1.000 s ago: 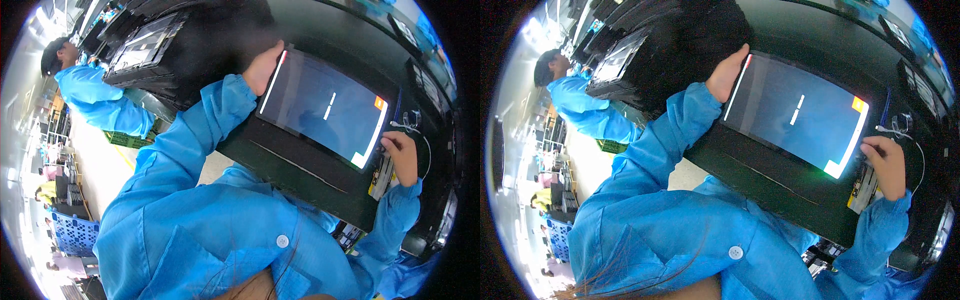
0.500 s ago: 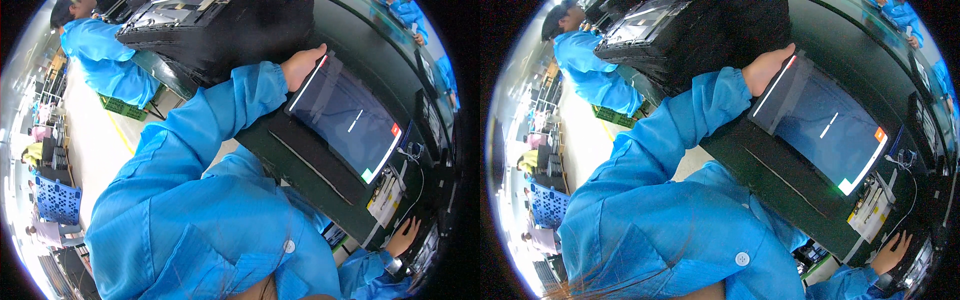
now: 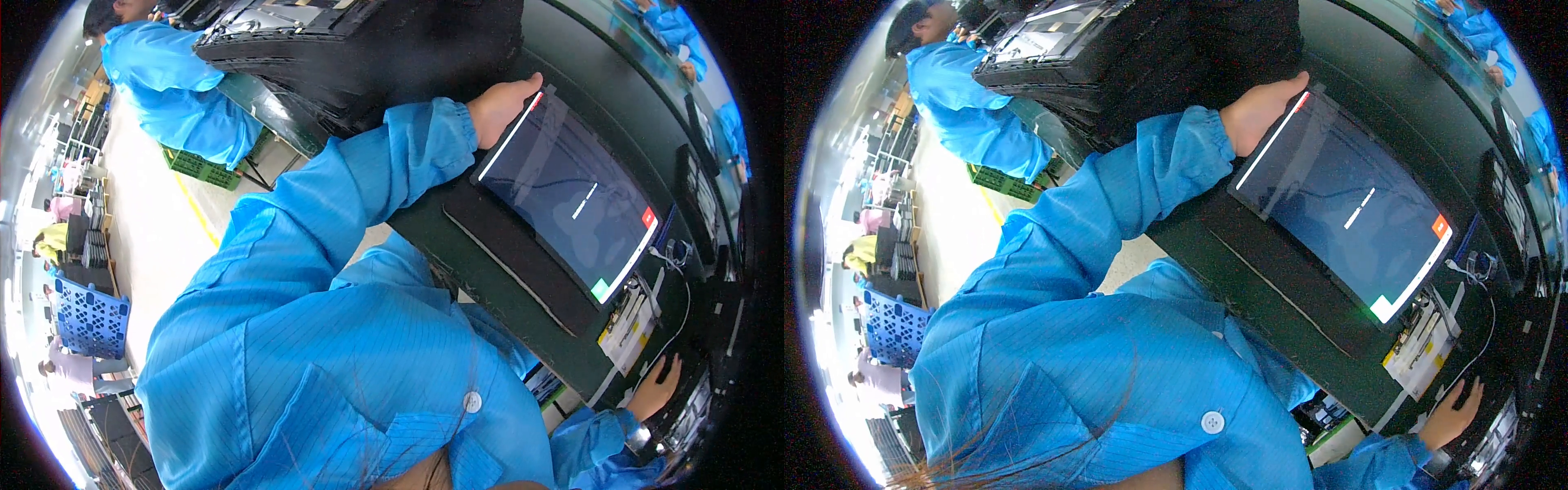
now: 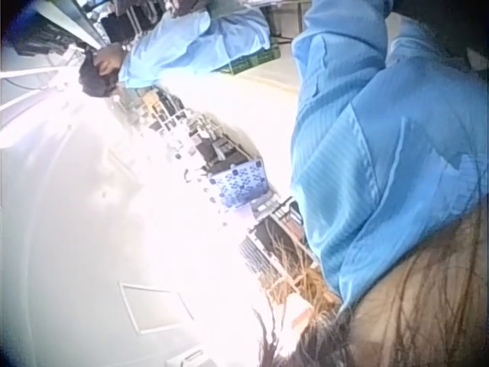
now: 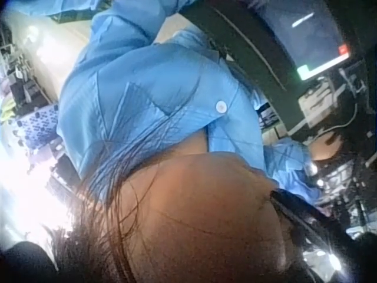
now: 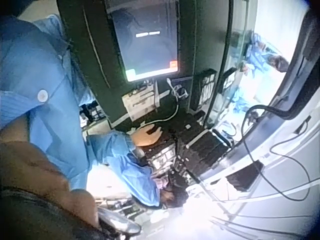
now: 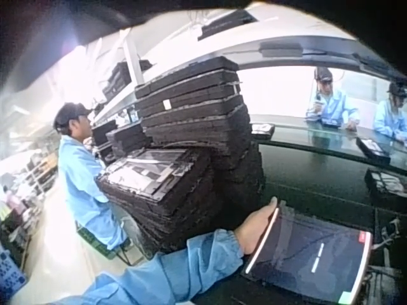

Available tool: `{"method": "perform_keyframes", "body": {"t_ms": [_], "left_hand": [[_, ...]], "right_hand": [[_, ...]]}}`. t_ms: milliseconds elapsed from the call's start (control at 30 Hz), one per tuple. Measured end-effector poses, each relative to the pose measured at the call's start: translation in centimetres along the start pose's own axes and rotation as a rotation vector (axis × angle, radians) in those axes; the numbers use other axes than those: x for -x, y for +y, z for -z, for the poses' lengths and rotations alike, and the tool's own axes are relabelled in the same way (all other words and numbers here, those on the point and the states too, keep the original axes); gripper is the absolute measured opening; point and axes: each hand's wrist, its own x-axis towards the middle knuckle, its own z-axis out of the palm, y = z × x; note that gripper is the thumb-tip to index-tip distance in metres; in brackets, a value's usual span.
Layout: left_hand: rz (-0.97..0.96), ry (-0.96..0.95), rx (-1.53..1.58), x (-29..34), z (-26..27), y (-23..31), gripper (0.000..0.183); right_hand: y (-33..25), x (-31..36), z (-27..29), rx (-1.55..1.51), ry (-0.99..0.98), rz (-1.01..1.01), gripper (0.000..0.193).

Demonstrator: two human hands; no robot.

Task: The person tests tablet screens on an assembly line by connecting cables, tapping the touchscreens to run display tests, disconnecting them, and replacing them with new devices.

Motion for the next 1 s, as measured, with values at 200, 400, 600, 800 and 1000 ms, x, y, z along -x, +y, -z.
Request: {"method": "perform_keyframes", "body": {"t_ms": [200, 400, 600, 800, 1000], "left_hand": [[-0.036, 0.091, -0.054, 0.6, -0.8, 0.1, 0.054], [-0.007, 0.026, -0.024, 0.8, -0.8, 0.3, 0.053], [0.01, 0.111, -0.019, 0.4, -0.6, 0.2, 0.054], [-0.077, 0.165, -0.136, 0.8, -0.9, 0.0, 0.048], [-0.104, 0.165, -0.146, 0.7, -0.7, -0.1, 0.045]], "right_hand": [[-12.7, -0.5, 0.8, -0.543, -0.076, 0.216, 0.063], [-17.0, -2.2, 0.9, -0.406, -0.122, 0.378, 0.069], [-12.6, -7.5, -0.6, -0.824, -0.58, 0.128, 0.025], [-12.6, -7.1, -2.4, -0.839, -0.708, 0.232, 0.02], [-12.4, -5.7, -4.2, -1.071, -0.548, 0.139, 0.018]]}}
